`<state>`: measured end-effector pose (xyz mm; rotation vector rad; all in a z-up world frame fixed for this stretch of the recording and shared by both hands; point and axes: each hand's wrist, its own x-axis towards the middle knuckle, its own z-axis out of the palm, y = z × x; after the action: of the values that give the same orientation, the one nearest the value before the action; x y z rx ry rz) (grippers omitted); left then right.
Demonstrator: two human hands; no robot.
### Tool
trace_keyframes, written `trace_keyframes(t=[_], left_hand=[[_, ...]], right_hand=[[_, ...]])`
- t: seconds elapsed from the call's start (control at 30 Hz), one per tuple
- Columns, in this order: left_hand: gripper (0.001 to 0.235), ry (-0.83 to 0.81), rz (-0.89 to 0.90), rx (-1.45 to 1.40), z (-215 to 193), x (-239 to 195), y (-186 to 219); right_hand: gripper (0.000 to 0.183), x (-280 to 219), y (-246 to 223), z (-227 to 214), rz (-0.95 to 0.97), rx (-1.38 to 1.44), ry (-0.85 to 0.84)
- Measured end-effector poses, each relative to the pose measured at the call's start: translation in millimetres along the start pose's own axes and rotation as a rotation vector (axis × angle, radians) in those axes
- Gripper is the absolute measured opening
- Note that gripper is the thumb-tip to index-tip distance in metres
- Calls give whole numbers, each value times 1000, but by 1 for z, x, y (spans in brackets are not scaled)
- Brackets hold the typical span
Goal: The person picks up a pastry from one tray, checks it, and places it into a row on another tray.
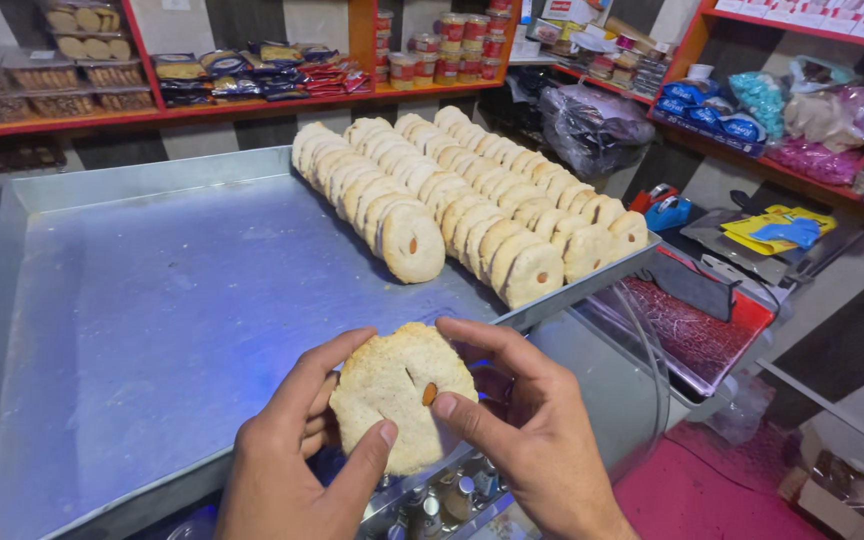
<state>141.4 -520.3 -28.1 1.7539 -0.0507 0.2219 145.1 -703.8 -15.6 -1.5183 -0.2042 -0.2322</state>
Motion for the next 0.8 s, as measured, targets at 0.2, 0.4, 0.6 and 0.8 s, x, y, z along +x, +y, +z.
trace_keyframes(t=[0.2,0.4,0.6,0.8], left_hand=[[63,-87,-22,-2,24,14,21],[61,-122,33,15,21,34,26],[64,-105,159,-59,32,72,10],[64,-41,226,108,47,127,-8]], right_hand=[[53,17,5,-22,1,-36,15],[50,41,4,-15,-79,-167,-28],[57,89,19,-22,-155,-242,-35],[57,153,41,-32,-168,-464,-59]])
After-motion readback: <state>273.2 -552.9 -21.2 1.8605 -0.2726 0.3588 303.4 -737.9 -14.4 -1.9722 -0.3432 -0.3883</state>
